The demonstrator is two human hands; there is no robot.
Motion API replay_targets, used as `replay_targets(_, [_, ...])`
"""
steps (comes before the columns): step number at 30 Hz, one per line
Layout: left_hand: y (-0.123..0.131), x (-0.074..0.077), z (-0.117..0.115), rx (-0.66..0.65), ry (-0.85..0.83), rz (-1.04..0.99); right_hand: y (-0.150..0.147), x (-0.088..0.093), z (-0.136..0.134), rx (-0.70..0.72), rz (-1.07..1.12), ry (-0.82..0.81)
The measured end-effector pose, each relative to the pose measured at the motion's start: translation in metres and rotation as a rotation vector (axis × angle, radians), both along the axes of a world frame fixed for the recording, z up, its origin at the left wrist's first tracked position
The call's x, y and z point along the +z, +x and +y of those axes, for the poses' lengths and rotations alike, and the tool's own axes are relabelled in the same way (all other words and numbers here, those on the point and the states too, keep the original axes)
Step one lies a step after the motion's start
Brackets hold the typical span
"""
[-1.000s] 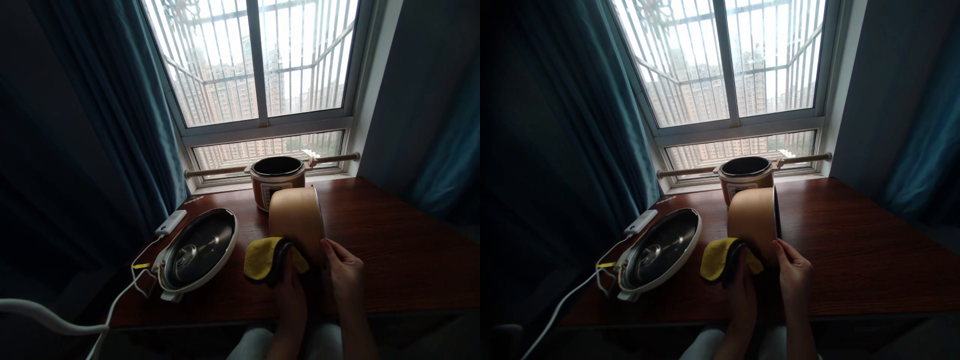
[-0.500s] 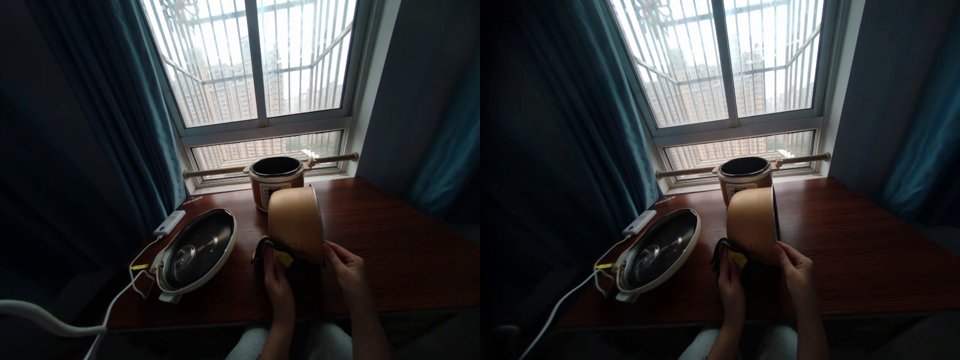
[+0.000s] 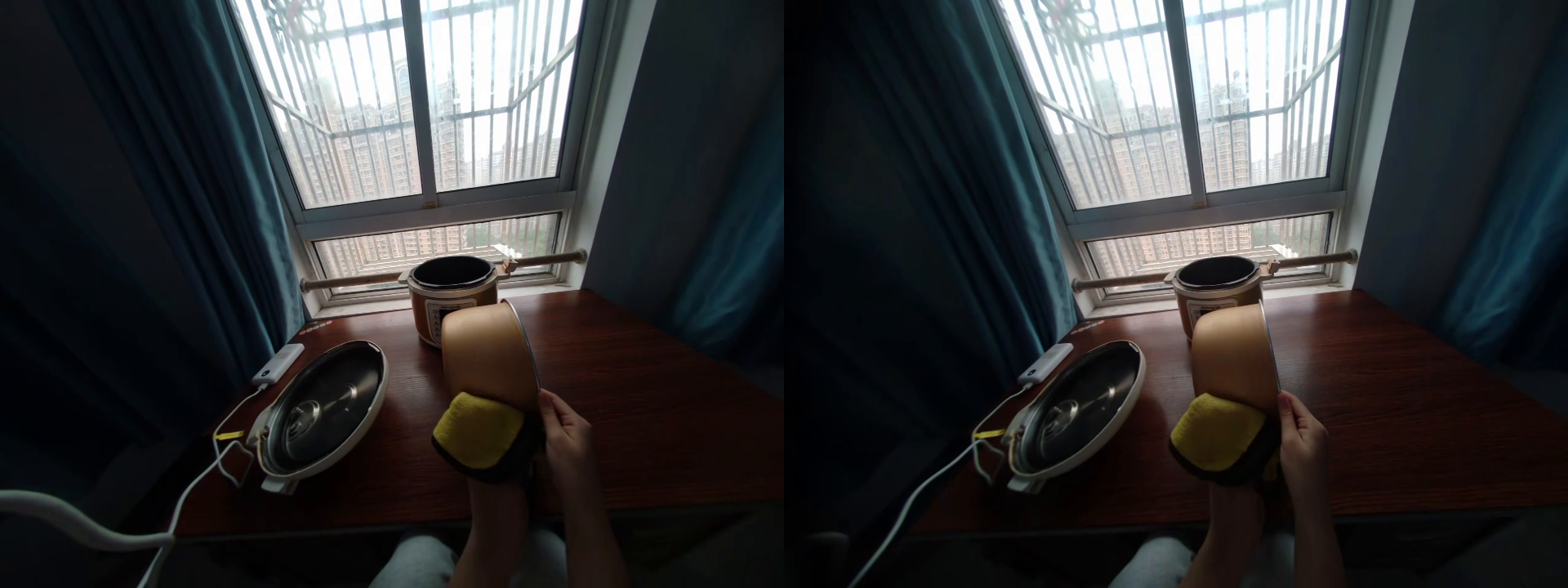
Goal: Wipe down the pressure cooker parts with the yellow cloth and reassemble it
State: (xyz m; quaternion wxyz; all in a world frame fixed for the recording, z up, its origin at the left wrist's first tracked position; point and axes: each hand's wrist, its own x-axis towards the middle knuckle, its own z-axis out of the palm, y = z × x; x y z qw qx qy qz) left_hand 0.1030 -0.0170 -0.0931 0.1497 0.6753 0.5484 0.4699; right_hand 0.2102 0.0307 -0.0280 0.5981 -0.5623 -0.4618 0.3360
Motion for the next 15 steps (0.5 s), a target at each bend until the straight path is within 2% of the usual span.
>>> replay_targets(2, [0.000,0.001,0.002,0.020,-0.014,-0.055,0.001,-0.001,0.001,0.004,0.013,0.009])
replay_targets(7, [-0.011,0.003,0.008,0.246,-0.109,-0.186,-0.001,-0.009,0.006,0.010,0.137,0.023])
replay_targets(10, [-0.017,0.007,0.010,0.342,-0.090,-0.217,-0.005,-0.014,0.010,-0.012,0.223,0.058])
replay_targets(13, [-0.017,0.008,0.012,0.341,-0.081,-0.303,-0.005,-0.017,0.011,-0.021,0.277,0.074])
replay_targets(15, [-0.016,0.007,0.013,0.307,-0.095,-0.377,-0.004,-0.017,0.011,0.025,0.361,0.052])
